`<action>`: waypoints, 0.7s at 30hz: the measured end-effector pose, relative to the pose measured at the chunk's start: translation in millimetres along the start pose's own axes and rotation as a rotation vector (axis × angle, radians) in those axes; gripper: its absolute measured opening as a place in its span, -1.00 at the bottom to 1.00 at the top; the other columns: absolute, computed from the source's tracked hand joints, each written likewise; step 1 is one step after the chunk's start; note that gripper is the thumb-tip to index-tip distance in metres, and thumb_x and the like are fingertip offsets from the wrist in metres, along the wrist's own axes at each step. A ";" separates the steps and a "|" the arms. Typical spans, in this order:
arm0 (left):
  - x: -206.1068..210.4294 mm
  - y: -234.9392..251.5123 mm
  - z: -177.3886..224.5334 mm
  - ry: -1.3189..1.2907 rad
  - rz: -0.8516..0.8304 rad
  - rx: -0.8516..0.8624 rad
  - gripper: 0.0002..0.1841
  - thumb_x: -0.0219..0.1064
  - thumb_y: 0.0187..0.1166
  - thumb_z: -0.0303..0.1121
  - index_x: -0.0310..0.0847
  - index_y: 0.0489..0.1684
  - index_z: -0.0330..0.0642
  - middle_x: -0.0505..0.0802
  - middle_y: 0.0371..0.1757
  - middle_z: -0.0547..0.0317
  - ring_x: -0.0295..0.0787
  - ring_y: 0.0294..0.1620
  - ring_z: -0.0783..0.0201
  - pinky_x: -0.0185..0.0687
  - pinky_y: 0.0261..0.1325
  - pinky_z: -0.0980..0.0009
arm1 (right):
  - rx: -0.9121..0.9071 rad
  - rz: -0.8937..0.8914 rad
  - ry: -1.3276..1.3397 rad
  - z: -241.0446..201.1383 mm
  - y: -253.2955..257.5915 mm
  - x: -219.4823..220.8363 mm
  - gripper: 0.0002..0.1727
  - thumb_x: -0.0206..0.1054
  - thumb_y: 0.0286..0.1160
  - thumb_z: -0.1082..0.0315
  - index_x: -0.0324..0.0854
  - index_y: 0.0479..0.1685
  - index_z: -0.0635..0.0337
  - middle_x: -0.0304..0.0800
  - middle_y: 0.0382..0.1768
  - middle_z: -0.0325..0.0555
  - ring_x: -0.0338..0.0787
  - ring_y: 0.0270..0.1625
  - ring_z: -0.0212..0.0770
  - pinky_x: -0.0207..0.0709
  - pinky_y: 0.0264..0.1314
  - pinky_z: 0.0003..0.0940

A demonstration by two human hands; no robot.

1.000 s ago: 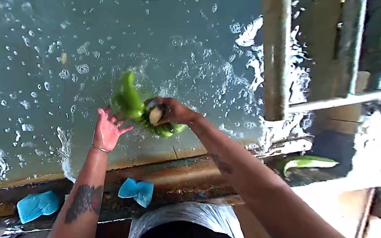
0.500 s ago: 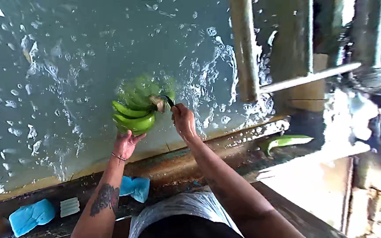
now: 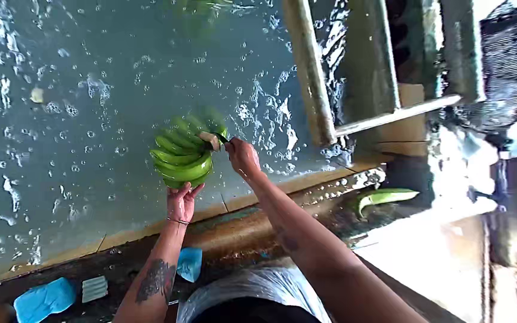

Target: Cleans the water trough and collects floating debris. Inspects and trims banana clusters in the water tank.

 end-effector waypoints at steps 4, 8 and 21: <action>6.9 -5.1 -7.6 0.093 0.054 0.096 -0.41 0.09 0.62 -0.74 0.11 0.64 -0.14 0.69 0.29 -0.07 0.79 0.17 -0.06 0.80 0.12 -0.11 | 0.085 -0.095 0.313 1.9 -25.5 11.8 -0.58 -0.06 0.92 0.19 0.56 0.13 0.40 0.67 -0.31 0.13 0.67 -0.42 -0.03 0.61 -0.34 -0.07; 13.7 -12.5 -15.0 0.126 0.035 0.116 -0.48 0.04 0.52 -0.83 0.20 0.46 -0.25 0.76 0.12 -0.02 0.84 0.04 0.03 0.84 0.08 -0.02 | 0.124 -0.118 0.638 23.7 -48.0 7.3 -0.61 -0.08 0.92 0.18 0.53 0.04 0.33 0.52 -0.54 -0.13 0.42 -0.70 -0.34 0.41 -0.65 -0.41; 37.6 -5.2 26.7 0.005 0.067 -0.097 -0.71 -0.07 0.83 -0.51 0.22 0.44 -0.20 0.76 0.10 -0.02 0.85 -0.01 0.10 0.83 0.10 0.17 | -0.127 0.169 0.002 -3.3 -22.1 -21.6 -0.60 -0.03 0.90 0.17 0.52 0.27 0.33 0.77 -0.28 0.31 0.83 -0.17 0.37 0.62 -0.15 0.35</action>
Point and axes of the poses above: each hand's wrist, its own y-axis towards the middle knuckle, its own x-axis out of the palm, z = x × y, the point moved 2 cm from there along y, towards the middle knuckle
